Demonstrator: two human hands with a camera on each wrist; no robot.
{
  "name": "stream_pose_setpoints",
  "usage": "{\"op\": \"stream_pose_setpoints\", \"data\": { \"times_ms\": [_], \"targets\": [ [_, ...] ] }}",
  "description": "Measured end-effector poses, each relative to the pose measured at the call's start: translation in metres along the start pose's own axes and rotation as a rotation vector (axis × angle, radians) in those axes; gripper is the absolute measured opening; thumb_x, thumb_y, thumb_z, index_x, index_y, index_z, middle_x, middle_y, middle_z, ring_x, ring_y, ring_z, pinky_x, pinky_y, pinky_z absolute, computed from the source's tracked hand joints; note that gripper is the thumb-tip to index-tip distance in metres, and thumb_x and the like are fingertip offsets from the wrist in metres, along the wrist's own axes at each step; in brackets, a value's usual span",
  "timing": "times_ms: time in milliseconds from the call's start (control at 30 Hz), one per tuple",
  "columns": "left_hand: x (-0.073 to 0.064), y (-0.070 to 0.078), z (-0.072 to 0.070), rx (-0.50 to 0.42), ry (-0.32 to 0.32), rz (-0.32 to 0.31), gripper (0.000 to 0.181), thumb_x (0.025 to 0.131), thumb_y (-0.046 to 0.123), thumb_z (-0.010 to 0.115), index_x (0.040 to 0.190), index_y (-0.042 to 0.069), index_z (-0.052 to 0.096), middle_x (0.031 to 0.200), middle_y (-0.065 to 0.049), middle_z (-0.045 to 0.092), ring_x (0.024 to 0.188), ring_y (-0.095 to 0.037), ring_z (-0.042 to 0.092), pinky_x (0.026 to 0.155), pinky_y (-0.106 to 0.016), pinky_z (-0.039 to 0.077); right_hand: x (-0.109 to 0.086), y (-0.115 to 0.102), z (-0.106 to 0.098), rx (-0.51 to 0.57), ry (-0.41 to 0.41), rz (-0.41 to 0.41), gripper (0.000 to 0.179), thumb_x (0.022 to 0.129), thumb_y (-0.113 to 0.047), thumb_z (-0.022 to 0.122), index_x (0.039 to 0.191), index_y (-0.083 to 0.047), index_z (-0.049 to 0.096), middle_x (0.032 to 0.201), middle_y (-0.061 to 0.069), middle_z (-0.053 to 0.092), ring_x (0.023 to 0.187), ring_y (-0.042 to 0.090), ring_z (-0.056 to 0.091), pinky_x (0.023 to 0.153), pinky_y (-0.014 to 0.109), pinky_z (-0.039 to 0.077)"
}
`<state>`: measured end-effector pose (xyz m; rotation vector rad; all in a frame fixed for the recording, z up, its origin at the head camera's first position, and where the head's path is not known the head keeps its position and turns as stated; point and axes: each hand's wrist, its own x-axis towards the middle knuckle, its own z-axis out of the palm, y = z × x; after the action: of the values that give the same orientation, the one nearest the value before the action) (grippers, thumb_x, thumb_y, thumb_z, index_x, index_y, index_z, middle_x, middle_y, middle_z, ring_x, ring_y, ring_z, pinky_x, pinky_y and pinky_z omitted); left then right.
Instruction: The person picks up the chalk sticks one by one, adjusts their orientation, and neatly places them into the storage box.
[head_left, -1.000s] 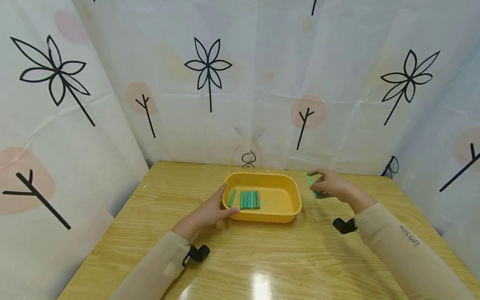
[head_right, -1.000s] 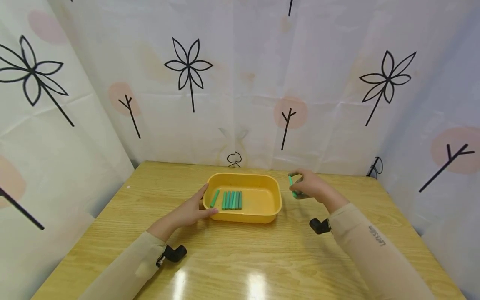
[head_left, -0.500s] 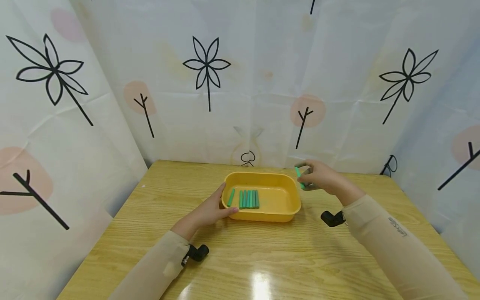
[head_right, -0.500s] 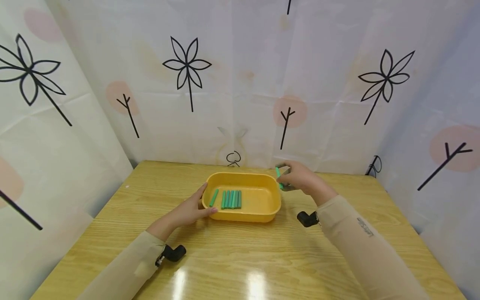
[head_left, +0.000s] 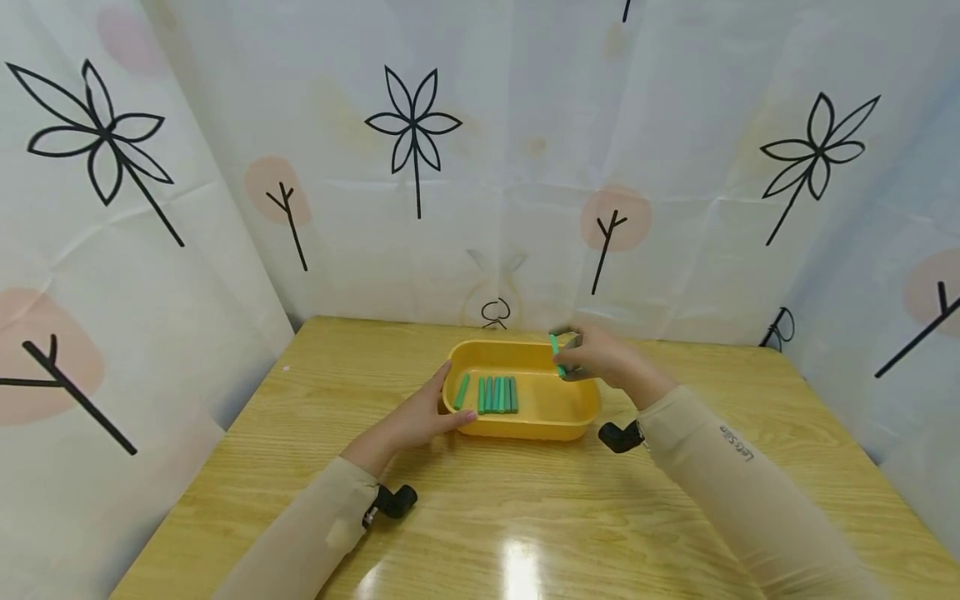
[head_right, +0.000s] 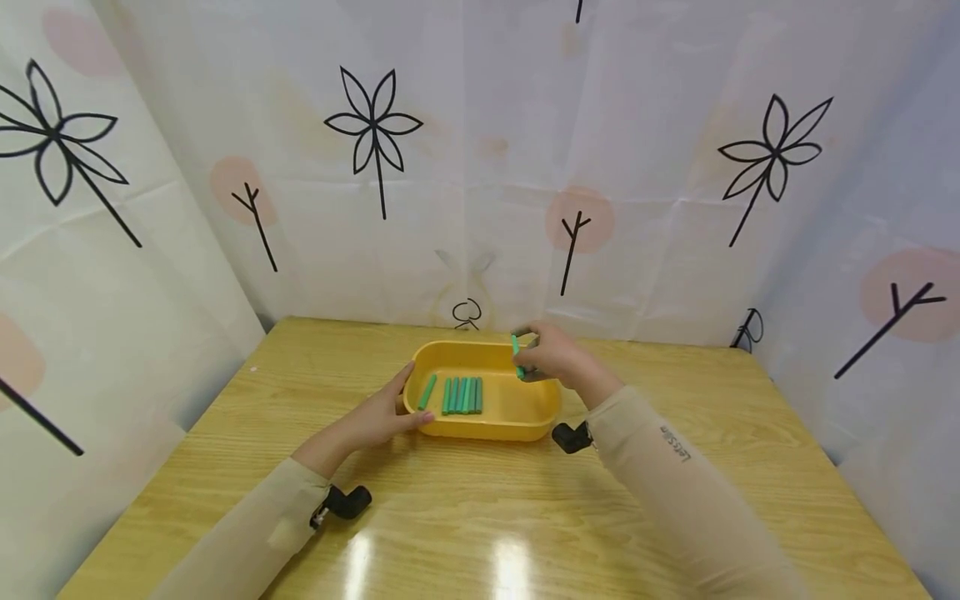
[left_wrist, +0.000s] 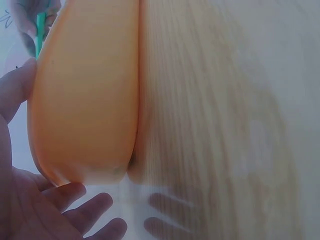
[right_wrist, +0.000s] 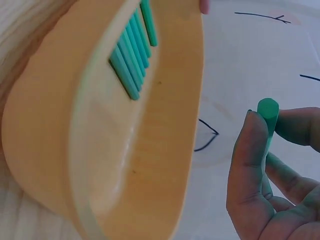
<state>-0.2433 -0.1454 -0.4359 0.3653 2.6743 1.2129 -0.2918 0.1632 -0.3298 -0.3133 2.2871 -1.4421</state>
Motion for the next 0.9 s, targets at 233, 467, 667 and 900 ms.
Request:
{"op": "stream_pose_setpoints", "data": {
  "times_ms": [233, 467, 667, 900],
  "targets": [
    [-0.001, 0.001, -0.001, -0.004, -0.001, 0.003, 0.115, 0.085, 0.062, 0.071, 0.163, 0.017, 0.0, 0.166, -0.014, 0.013, 0.148, -0.037, 0.024, 0.117, -0.056, 0.024, 0.016, 0.014, 0.018, 0.02, 0.001, 0.039, 0.06, 0.098, -0.002, 0.06, 0.151, 0.003, 0.032, 0.09, 0.013, 0.058, 0.071, 0.019, 0.059, 0.087, 0.048, 0.056],
    [-0.003, 0.003, -0.002, 0.004, 0.0, -0.002, 0.114, 0.085, 0.061, 0.071, 0.163, 0.018, 0.0, 0.166, -0.014, 0.013, 0.148, -0.038, 0.025, 0.117, -0.056, 0.025, 0.028, 0.026, 0.032, 0.041, 0.027, 0.07, 0.059, 0.096, 0.0, 0.061, 0.149, 0.003, 0.036, 0.085, 0.012, 0.059, 0.069, 0.018, 0.058, 0.083, 0.047, 0.058],
    [-0.003, 0.003, -0.001, 0.012, 0.002, -0.006, 0.111, 0.087, 0.058, 0.071, 0.163, 0.018, 0.0, 0.166, -0.014, 0.013, 0.147, -0.039, 0.026, 0.116, -0.057, 0.026, 0.037, 0.035, 0.044, 0.034, 0.064, 0.105, 0.059, 0.095, 0.001, 0.063, 0.149, 0.002, 0.038, 0.085, 0.011, 0.059, 0.065, 0.017, 0.059, 0.076, 0.041, 0.06],
    [-0.001, 0.001, 0.0, 0.011, 0.003, -0.009, 0.113, 0.085, 0.062, 0.07, 0.163, 0.019, 0.0, 0.166, -0.014, 0.013, 0.148, -0.038, 0.025, 0.116, -0.057, 0.025, 0.044, 0.047, 0.05, 0.035, 0.082, 0.144, 0.057, 0.094, 0.004, 0.063, 0.146, 0.003, 0.041, 0.087, 0.013, 0.061, 0.064, 0.017, 0.061, 0.066, 0.035, 0.059]
  ]
}}
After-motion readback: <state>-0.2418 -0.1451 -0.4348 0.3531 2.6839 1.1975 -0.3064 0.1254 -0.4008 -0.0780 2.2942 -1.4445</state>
